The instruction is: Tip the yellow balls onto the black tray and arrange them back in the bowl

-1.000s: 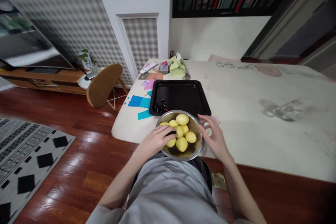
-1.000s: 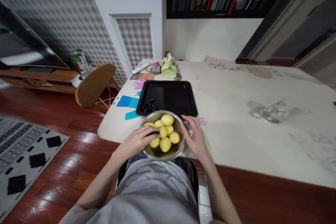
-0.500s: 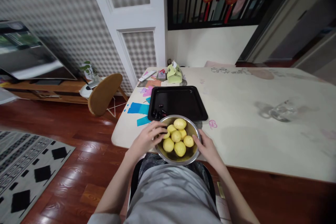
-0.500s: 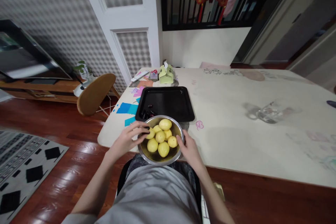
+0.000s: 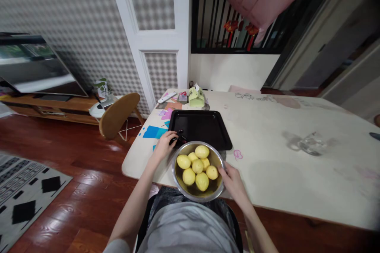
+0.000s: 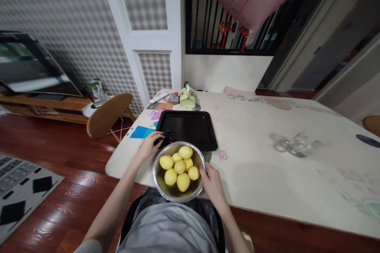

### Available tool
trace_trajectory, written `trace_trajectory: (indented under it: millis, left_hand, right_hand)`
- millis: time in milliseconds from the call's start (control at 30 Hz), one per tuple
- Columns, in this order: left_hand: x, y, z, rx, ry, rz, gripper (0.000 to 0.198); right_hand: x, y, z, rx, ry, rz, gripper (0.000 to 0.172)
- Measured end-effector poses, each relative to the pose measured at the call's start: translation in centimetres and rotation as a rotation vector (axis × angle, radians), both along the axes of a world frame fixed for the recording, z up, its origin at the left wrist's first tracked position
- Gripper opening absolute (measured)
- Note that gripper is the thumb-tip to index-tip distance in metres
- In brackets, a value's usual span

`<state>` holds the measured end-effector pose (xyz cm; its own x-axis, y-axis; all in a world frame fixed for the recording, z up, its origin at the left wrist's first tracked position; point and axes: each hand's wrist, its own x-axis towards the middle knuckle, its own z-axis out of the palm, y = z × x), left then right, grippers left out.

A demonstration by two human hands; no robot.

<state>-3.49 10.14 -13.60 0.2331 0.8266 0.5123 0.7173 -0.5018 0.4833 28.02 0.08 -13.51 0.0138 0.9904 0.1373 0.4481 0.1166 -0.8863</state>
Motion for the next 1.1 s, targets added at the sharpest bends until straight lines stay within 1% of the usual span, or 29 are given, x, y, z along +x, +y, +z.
trace_trajectory:
  millis: [100,233,333,400,467,500,567,633,700,800,867,1100]
  left_hand:
    - [-0.1,-0.5,-0.2,-0.009,0.051,0.044,0.023]
    - [0.7,-0.8,0.1,0.007,0.022,0.037,0.033]
    - [2.7,-0.7,1.2,0.031,-0.089,0.001,0.041]
    - [4.7,-0.3,2.1,0.032,-0.161,-0.039,0.046]
    - [6.9,0.5,2.8,0.008,-0.199,-0.106,0.053]
    - [8.0,1.0,3.0,-0.013,-0.204,-0.149,0.059]
    - [10.0,2.2,2.8,-0.067,-0.188,-0.234,0.077]
    - [11.6,3.4,2.0,-0.116,-0.163,-0.291,0.096]
    - [12.7,4.4,0.9,-0.143,-0.155,-0.318,0.108]
    - [13.3,5.2,-0.5,-0.156,-0.167,-0.318,0.113]
    - [13.4,5.3,-1.1,-0.166,-0.173,-0.302,0.113]
    - [13.3,5.3,-1.6,-0.22,-0.233,-0.22,0.117]
  right_hand:
    - [1.1,0.9,1.0,0.051,-0.049,-0.041,0.041]
    - [3.0,4.1,3.2,0.164,-0.161,-0.137,0.041]
    - [3.9,7.4,5.0,0.211,-0.276,-0.186,0.041]
    - [3.9,9.5,6.0,0.243,-0.361,-0.206,0.042]
    - [3.5,11.4,6.6,0.273,-0.432,-0.243,0.043]
    - [3.2,12.1,6.8,0.284,-0.457,-0.261,0.044]
    - [2.6,13.2,6.6,0.293,-0.491,-0.29,0.044]
    - [2.1,13.8,6.2,0.297,-0.506,-0.308,0.044]
    - [1.9,14.0,5.6,0.313,-0.518,-0.325,0.044]
    - [1.8,14.1,5.0,0.348,-0.548,-0.362,0.044]
    - [1.8,14.2,4.8,0.364,-0.562,-0.39,0.044]
    - [1.3,14.5,4.7,0.401,-0.547,-0.454,0.046]
